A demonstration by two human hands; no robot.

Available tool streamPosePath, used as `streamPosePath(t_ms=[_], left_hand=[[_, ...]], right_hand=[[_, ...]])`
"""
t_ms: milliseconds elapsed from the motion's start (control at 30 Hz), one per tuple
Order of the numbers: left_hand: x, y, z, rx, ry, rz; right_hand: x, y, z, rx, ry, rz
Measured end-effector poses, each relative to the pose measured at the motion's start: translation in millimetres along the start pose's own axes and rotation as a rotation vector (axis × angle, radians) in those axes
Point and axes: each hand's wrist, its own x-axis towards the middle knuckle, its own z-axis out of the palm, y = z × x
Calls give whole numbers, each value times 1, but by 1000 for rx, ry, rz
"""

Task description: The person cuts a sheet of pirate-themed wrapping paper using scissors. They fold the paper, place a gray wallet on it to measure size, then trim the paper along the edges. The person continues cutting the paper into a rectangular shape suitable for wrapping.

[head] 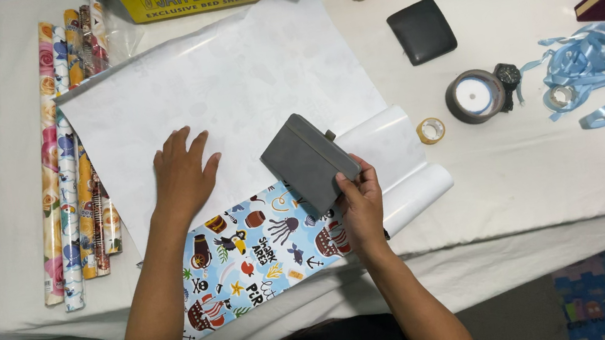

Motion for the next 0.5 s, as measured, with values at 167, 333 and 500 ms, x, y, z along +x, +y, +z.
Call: streamPosePath(t_ms=[167,333,500], left_hand=[[37,7,10,3,16,60],[75,3,17,26,77,102],[120,-7,22,76,181,139]], right_hand=[[5,11,10,-78,33,-9],[5,29,11,-84,29,-127],[7,37,7,-100,35,-165]])
